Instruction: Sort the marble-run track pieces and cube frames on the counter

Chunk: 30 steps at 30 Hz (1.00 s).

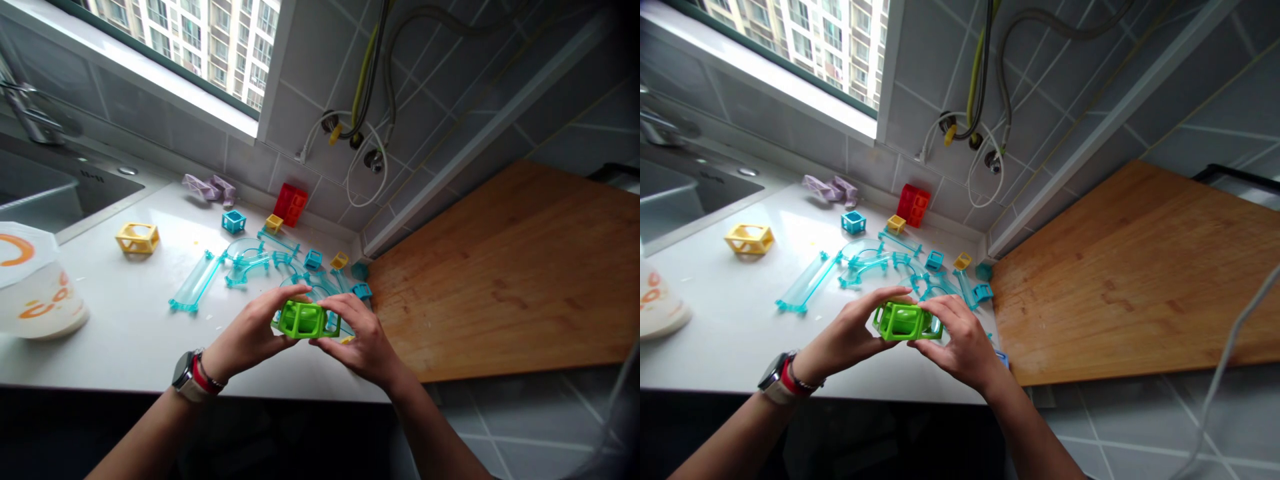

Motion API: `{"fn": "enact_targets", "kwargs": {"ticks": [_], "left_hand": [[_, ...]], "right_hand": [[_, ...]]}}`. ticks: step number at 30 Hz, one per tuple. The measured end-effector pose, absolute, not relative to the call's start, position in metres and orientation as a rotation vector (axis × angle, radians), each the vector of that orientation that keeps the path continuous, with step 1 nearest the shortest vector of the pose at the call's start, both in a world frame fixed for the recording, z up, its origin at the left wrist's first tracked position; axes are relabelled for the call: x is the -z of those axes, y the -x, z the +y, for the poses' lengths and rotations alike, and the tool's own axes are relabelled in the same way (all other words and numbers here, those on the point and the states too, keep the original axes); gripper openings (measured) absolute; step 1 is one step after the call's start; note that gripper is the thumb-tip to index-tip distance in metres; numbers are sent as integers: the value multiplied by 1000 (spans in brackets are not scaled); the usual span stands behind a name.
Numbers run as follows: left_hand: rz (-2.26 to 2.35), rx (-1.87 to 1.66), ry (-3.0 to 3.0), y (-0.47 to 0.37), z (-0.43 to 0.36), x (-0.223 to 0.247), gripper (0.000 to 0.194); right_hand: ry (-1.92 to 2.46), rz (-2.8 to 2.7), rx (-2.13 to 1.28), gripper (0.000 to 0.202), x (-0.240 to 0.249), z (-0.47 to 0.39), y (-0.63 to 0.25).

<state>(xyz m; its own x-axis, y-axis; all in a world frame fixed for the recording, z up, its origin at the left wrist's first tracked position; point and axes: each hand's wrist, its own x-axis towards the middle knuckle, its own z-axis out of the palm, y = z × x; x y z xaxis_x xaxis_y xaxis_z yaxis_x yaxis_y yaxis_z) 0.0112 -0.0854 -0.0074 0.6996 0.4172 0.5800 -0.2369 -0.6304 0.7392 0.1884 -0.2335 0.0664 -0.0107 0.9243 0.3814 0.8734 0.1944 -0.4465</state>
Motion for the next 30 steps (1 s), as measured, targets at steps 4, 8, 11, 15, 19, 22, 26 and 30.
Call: {"fn": "enact_targets", "kwargs": {"ticks": [4,8,11,15,19,22,26,30], "left_hand": [[136,-972,-2037,-10,-86,6,68],[150,-929,-2028,-11,-88,10,77],[181,-919,-2057,-14,-93,14,94],[211,-968,-2044,-12,-91,12,113],[210,-826,-1960,-6,-77,9,111],[191,-715,-1841,-7,-72,11,92],[146,-719,-1720,-13,-77,14,62],[155,-712,-1634,-16,-81,13,56]], "right_hand": [[1673,-1891,-71,54,-67,-234,-186],[1704,-1915,-80,53,-69,-235,-185],[1750,-1947,-106,52,-73,-235,-187],[1751,-1921,-148,52,-75,-235,-197],[1698,-1722,-252,49,-71,-237,-209],[1642,-1584,-369,50,-62,-239,-217],[1575,-1463,-522,49,-51,-239,-222],[1582,-1389,-586,49,-48,-236,-223]]}}
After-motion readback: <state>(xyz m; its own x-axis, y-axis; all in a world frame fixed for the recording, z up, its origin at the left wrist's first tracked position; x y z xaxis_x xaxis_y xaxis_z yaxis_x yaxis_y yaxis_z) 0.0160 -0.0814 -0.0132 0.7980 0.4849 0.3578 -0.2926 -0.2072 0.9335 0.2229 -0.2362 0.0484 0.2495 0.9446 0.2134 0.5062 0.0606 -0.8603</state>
